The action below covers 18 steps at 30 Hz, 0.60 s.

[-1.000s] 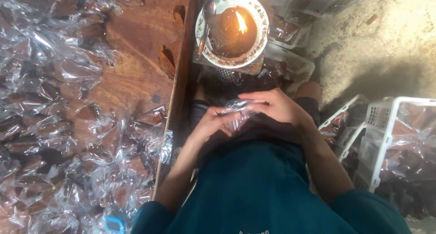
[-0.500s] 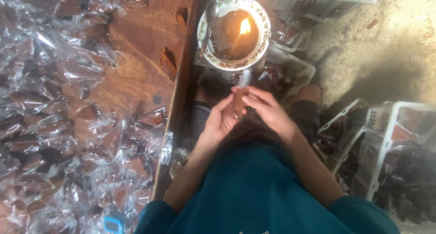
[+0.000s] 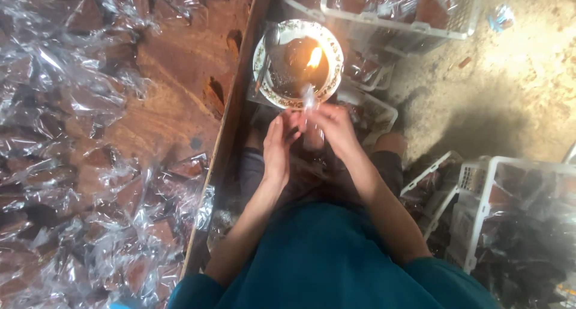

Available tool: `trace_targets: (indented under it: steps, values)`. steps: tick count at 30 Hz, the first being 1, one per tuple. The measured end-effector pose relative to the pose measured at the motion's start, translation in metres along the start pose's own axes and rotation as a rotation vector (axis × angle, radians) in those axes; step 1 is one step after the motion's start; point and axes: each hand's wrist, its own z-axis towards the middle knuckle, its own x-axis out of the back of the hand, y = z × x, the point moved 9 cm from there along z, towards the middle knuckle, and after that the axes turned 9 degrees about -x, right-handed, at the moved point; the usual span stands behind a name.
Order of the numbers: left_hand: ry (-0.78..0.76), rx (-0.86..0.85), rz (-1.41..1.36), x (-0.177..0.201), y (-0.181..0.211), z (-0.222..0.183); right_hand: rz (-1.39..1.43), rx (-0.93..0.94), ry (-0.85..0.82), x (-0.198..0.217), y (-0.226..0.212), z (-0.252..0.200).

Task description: Sealing plastic bags containing food items using a manual heat sealer.

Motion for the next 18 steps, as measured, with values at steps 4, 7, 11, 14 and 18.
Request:
trace_targets:
  steps: [4, 7, 11, 14, 18]
  values:
    - [-0.033, 0.006, 0.036, 0.011, -0.038, -0.001, -0.025, -0.116, 0.198, 0.010, -0.013, 0.038]
    - [-0.258, 0.266, 0.061, -0.004, -0.075, -0.018, 0.217, -0.247, 0.150, 0.007, 0.005, 0.046]
    - [-0.242, 0.317, -0.143, -0.001, -0.093, -0.005, -0.077, -0.278, 0.308, 0.000, -0.009, -0.001]
    - [-0.182, 0.228, -0.113, 0.015, -0.102, 0.008, -0.058, -0.160, 0.049, -0.014, -0.035, -0.031]
    - [-0.213, 0.207, -0.079, 0.030, -0.112, 0.003, 0.115, -0.006, -0.315, -0.013, -0.019, -0.027]
